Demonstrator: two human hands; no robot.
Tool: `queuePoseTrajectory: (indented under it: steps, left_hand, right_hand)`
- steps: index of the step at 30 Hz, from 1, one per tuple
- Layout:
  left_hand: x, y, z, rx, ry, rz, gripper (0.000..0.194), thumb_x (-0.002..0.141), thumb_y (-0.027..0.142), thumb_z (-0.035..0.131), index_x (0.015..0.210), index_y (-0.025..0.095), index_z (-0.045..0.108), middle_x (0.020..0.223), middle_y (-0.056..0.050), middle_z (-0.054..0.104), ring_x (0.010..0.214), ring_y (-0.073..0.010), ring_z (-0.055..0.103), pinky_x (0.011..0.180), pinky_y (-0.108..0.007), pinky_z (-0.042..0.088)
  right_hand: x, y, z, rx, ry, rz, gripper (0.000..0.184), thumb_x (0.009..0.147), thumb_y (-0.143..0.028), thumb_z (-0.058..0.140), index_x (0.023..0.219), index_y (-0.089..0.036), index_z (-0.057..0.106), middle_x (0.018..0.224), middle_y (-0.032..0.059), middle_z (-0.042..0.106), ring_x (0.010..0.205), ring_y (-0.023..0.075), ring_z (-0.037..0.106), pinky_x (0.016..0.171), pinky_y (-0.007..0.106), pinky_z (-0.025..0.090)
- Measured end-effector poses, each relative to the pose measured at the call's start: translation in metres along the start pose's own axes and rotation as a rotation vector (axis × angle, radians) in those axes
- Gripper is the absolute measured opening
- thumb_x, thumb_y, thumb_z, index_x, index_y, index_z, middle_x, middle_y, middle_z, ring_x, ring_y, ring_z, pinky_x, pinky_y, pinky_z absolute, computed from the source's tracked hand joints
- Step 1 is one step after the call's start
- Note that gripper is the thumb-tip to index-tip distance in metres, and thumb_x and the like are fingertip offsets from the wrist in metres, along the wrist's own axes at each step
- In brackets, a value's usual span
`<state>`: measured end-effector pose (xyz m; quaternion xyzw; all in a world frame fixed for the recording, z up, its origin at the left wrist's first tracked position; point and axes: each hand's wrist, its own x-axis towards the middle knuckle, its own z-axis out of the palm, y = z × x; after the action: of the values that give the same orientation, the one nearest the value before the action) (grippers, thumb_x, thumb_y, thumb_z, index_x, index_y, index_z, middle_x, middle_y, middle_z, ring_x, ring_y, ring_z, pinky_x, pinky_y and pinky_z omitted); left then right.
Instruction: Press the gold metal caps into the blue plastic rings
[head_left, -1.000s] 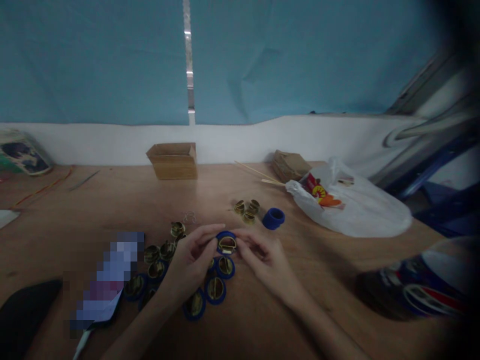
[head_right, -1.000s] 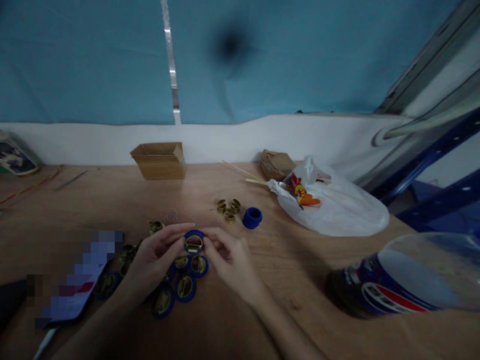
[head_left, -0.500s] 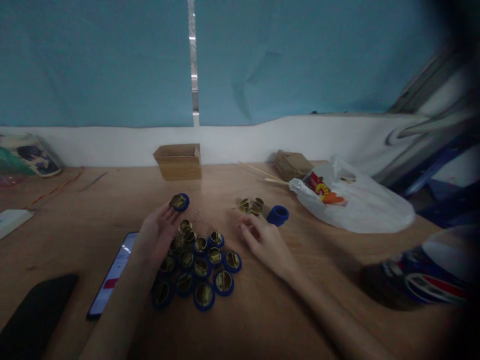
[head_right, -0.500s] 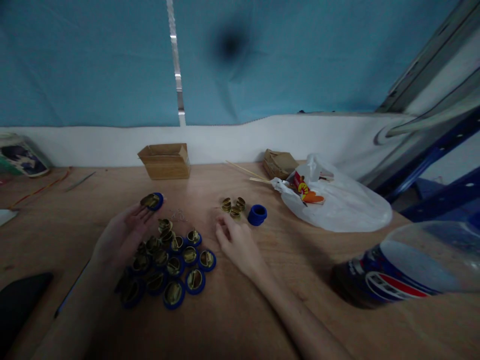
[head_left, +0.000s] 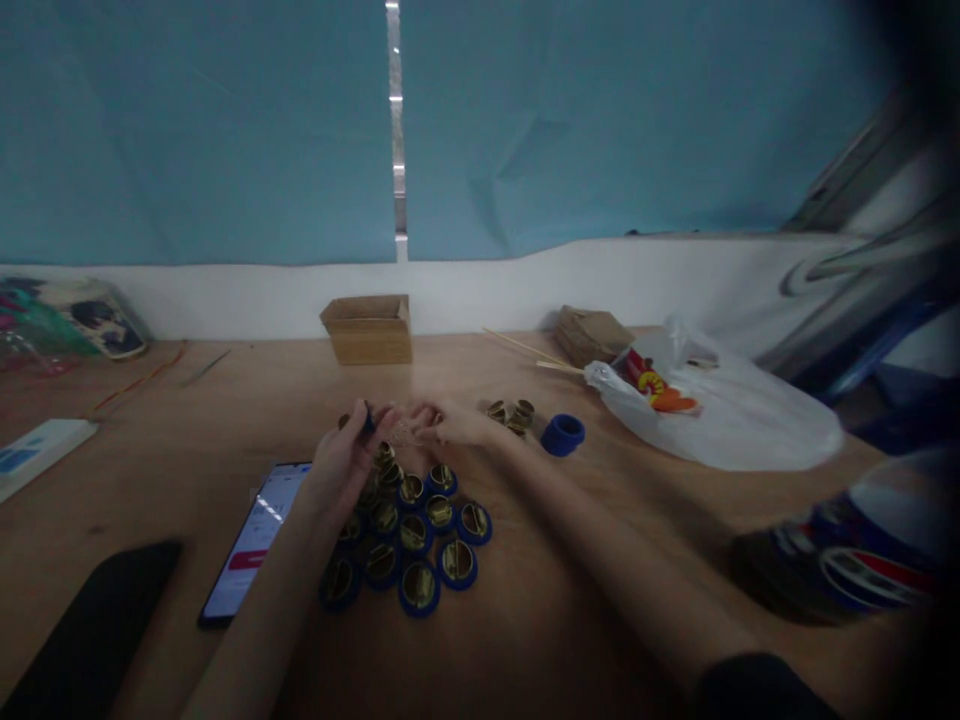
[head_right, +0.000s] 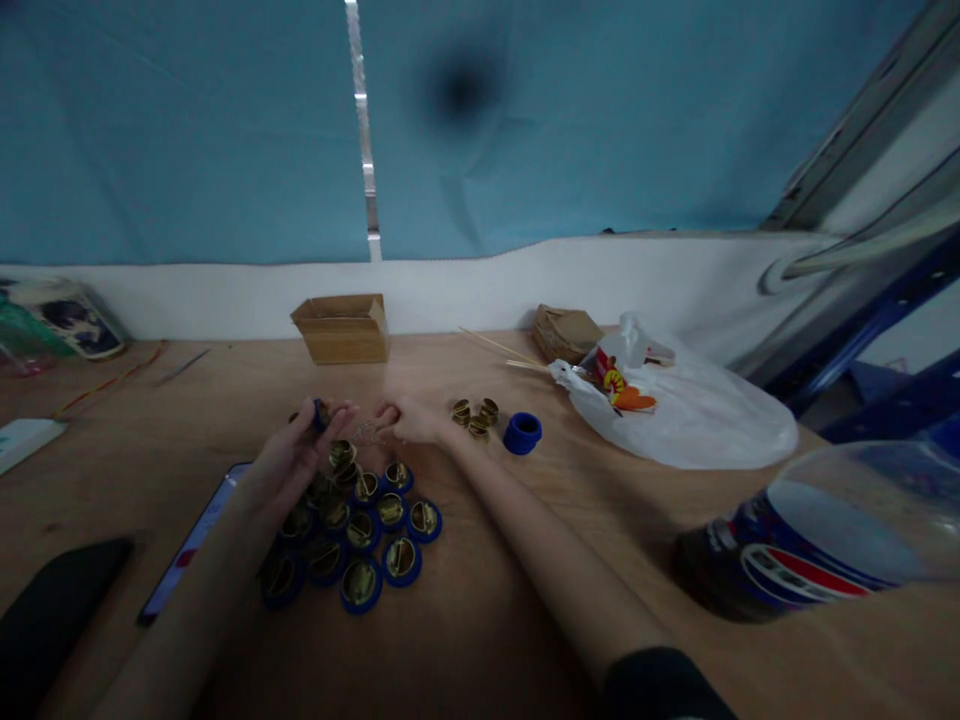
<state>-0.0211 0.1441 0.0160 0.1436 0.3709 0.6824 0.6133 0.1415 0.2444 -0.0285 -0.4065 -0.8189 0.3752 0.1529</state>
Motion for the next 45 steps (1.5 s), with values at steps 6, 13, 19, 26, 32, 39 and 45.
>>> queuePoseTrajectory:
  steps: [6,13,19,26,32,39,45]
  left_hand:
    - [0.000,0.010,-0.006,-0.031,-0.029,-0.058,0.043,0.099,0.035,0.035,0.087,0.008,0.066,0.095,-0.015,0.071,0.095,-0.0208,0.071,0.075,-0.025,0.061]
    - [-0.003,0.016,-0.010,-0.016,-0.009,-0.091,0.035,0.097,0.036,0.041,0.095,0.015,0.068,0.093,-0.007,0.071,0.081,-0.0133,0.070,0.066,-0.020,0.058]
    - [-0.001,0.010,-0.012,-0.005,-0.006,-0.097,0.033,0.097,0.036,0.043,0.093,0.015,0.069,0.091,-0.004,0.071,0.078,-0.0114,0.068,0.064,-0.018,0.055]
    - [0.000,0.010,-0.013,0.008,-0.024,-0.100,0.034,0.097,0.035,0.043,0.093,0.014,0.069,0.089,-0.005,0.071,0.072,-0.0101,0.067,0.060,-0.018,0.055]
    - [-0.002,0.009,-0.011,0.034,-0.026,-0.081,0.032,0.095,0.037,0.047,0.091,0.015,0.070,0.089,-0.004,0.072,0.072,-0.0096,0.066,0.061,-0.017,0.054]
    - [-0.012,0.004,-0.002,0.099,-0.066,-0.086,0.031,0.092,0.042,0.052,0.092,0.017,0.071,0.102,-0.007,0.074,0.079,-0.0116,0.068,0.068,-0.019,0.051]
    - [-0.025,-0.009,0.001,0.215,-0.296,-0.005,0.037,0.075,0.043,0.074,0.101,0.016,0.072,0.109,-0.009,0.073,0.065,-0.0082,0.062,0.063,-0.018,0.049]
  right_hand:
    - [0.021,0.011,0.014,0.002,0.017,-0.034,0.022,0.093,-0.031,0.057,0.106,-0.013,0.060,0.095,0.0037,0.064,0.075,0.0138,0.063,0.065,0.030,0.055]
    - [0.020,0.010,0.022,-0.053,0.081,-0.029,0.026,0.084,-0.032,0.069,0.100,-0.013,0.061,0.079,-0.0001,0.064,0.069,0.0135,0.061,0.063,0.028,0.051]
    - [0.022,0.010,0.027,-0.107,0.068,0.051,0.025,0.093,-0.031,0.058,0.112,-0.015,0.060,0.111,0.0072,0.063,0.094,0.0197,0.063,0.080,0.040,0.054]
    - [0.024,0.012,0.026,-0.015,0.062,0.110,0.029,0.093,-0.031,0.058,0.117,-0.016,0.058,0.117,0.0083,0.061,0.098,0.0212,0.063,0.083,0.042,0.054]
    - [0.018,-0.002,0.006,0.211,0.103,0.110,0.018,0.094,-0.027,0.056,0.101,-0.012,0.062,0.094,0.0046,0.066,0.077,0.0151,0.064,0.070,0.032,0.055]
    - [-0.020,-0.053,-0.041,0.558,0.157,-0.011,0.018,0.096,-0.022,0.048,0.080,-0.018,0.056,0.082,0.0020,0.066,0.073,0.0097,0.065,0.073,0.024,0.053]
    - [-0.090,-0.069,-0.049,0.881,0.128,-0.019,0.010,0.086,-0.025,0.062,0.079,-0.018,0.061,0.080,0.0009,0.064,0.068,0.0085,0.062,0.068,0.021,0.053]
